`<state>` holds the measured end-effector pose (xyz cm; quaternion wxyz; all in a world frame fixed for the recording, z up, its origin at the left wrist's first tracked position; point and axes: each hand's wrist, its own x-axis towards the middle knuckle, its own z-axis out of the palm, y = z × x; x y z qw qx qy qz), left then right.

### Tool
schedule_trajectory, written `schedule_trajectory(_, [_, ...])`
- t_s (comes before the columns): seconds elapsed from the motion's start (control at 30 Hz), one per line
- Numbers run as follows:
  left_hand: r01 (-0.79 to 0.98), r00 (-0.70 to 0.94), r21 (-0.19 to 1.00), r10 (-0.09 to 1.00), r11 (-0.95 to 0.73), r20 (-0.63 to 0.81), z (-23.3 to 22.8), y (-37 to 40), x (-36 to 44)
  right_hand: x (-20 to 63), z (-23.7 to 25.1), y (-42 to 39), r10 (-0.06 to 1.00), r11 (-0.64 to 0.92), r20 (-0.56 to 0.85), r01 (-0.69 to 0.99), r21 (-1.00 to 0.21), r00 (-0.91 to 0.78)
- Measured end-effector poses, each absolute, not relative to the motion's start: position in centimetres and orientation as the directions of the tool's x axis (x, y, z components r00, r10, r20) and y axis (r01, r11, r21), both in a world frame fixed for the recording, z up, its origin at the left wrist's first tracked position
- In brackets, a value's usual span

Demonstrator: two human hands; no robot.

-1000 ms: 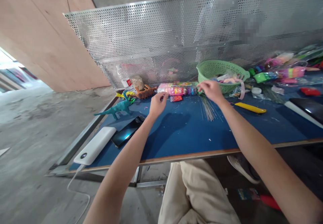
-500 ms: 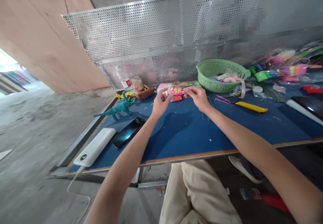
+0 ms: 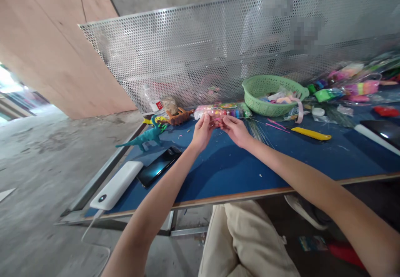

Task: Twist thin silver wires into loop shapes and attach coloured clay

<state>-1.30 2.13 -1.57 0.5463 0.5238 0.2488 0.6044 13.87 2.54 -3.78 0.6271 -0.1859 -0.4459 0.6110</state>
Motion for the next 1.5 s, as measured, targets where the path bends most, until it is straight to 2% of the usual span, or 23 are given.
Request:
schedule_trajectory(0.23, [-0.404, 0.079, 0.86, 0.924, -0.313, 0.373, -1.3, 2.5, -1.9, 14.7, -3.0, 2.6, 0.903, 0.309, 0.42, -0.54, -0.783, -0.091])
schedule_trajectory(0.6, [-0.417, 0.114, 0.87, 0.935, -0.263, 0.337, -0.7, 3.0, -3.9, 17.3, -2.2, 3.9, 0.904, 0.349, 0.426, -0.527, -0.775, -0.028])
schedule_trajectory(0.77, [-0.35, 0.185, 0.908, 0.934, -0.229, 0.306, -0.8, 2.6, -3.9, 17.9, -2.1, 3.5, 0.893, 0.279, 0.432, -0.597, -0.752, -0.127])
schedule_trajectory(0.97, [-0.406, 0.293, 0.899, 0.909, -0.163, 0.297, -0.6, 1.9, -3.6, 17.5, -2.0, 2.6, 0.856, 0.146, 0.404, -0.6, -0.787, -0.323])
schedule_trajectory(1.07, [-0.399, 0.333, 0.911, 0.908, -0.107, 0.253, -0.5, 1.4, -3.4, 17.0, -1.9, 2.3, 0.851, 0.116, 0.38, -0.575, -0.81, -0.363])
schedule_trajectory(1.33, [-0.422, 0.325, 0.897, 0.902, -0.132, 0.285, -0.5, 1.8, -3.7, 17.8, -2.2, 3.4, 0.903, 0.184, 0.377, -0.604, -0.775, -0.208])
schedule_trajectory(1.5, [-0.451, 0.247, 0.877, 0.922, -0.165, 0.3, -0.5, 2.3, -4.1, 19.0, -2.0, 3.9, 0.895, 0.206, 0.413, -0.666, -0.717, -0.168])
